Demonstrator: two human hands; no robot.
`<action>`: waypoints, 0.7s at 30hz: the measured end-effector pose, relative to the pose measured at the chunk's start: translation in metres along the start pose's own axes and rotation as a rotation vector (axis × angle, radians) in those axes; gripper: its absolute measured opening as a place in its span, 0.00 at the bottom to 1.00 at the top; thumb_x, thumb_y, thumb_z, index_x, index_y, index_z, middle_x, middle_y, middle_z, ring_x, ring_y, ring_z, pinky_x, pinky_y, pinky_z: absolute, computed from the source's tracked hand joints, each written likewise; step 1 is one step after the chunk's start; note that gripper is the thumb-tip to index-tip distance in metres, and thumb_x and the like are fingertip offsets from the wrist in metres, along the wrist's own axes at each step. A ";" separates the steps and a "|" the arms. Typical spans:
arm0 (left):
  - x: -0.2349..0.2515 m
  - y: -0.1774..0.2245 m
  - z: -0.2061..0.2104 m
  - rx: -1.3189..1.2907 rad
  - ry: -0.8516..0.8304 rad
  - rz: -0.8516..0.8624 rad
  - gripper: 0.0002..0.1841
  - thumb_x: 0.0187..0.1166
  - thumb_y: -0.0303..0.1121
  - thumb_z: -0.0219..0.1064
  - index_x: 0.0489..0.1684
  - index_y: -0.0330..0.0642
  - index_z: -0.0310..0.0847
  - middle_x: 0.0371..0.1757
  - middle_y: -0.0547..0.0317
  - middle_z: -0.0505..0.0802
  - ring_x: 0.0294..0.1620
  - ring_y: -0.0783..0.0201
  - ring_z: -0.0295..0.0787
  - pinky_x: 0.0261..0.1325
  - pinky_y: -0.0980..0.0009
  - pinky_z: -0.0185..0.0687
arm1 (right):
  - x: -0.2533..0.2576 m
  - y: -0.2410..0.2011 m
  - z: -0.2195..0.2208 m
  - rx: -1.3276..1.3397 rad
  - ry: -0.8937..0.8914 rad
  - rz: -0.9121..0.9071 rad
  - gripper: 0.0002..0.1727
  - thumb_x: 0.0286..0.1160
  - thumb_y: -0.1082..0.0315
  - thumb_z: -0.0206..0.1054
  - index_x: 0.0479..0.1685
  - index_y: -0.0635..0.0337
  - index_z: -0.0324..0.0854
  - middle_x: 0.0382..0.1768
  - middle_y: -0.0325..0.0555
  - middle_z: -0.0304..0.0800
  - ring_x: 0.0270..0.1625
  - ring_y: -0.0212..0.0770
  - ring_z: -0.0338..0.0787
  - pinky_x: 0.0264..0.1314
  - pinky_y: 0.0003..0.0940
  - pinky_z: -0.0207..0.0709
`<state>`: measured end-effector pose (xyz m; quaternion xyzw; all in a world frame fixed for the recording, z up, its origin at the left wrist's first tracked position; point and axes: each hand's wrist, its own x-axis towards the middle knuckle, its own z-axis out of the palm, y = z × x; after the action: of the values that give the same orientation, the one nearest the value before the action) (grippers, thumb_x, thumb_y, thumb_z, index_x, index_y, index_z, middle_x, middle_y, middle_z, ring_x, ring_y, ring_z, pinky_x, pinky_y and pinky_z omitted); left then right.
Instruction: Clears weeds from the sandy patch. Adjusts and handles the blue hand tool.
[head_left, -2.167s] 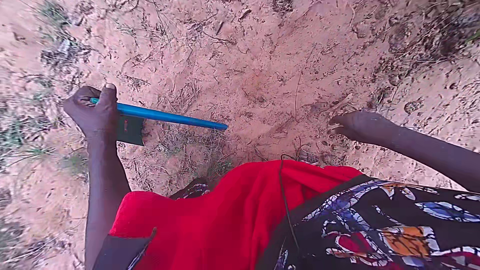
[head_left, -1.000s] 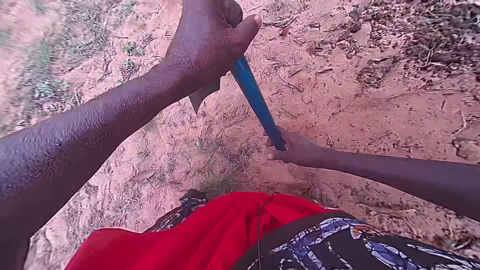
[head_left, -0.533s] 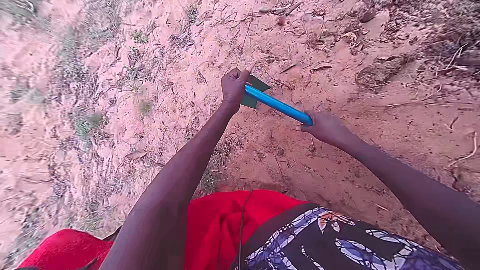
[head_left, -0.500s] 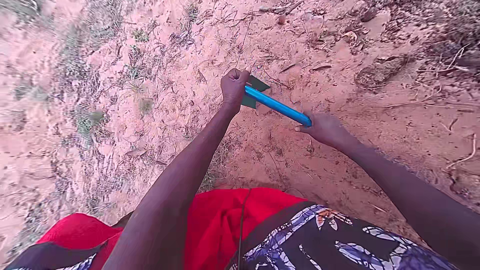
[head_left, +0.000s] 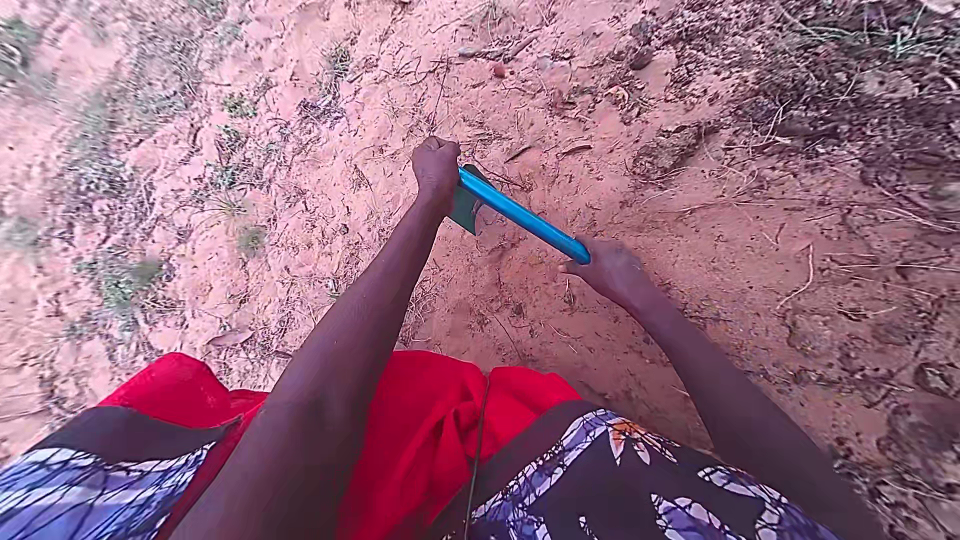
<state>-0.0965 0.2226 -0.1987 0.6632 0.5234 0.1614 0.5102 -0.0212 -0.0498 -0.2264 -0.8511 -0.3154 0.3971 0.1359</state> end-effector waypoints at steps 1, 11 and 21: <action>-0.002 -0.001 0.010 -0.009 -0.008 -0.022 0.06 0.82 0.28 0.61 0.34 0.37 0.75 0.34 0.53 0.79 0.36 0.59 0.75 0.42 0.56 0.73 | -0.005 0.006 -0.005 -0.004 -0.003 0.021 0.23 0.78 0.50 0.75 0.60 0.58 0.84 0.43 0.61 0.90 0.50 0.63 0.90 0.53 0.66 0.78; -0.045 0.009 0.044 -0.163 -0.063 -0.100 0.07 0.78 0.28 0.64 0.31 0.41 0.71 0.37 0.54 0.80 0.39 0.59 0.77 0.42 0.54 0.76 | -0.051 0.031 -0.040 -0.114 0.076 0.118 0.17 0.79 0.57 0.72 0.60 0.54 0.85 0.46 0.59 0.92 0.53 0.62 0.90 0.53 0.66 0.79; -0.151 0.092 0.102 -0.472 -0.498 0.065 0.17 0.88 0.35 0.62 0.23 0.47 0.68 0.24 0.64 0.78 0.26 0.70 0.75 0.33 0.72 0.72 | -0.183 0.062 -0.159 -0.356 0.386 0.437 0.13 0.75 0.63 0.78 0.55 0.55 0.90 0.41 0.65 0.92 0.48 0.72 0.89 0.46 0.74 0.74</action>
<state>-0.0323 0.0474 -0.1156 0.5622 0.3096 0.1273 0.7562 0.0377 -0.2124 -0.0450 -0.9684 -0.1583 0.1873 -0.0458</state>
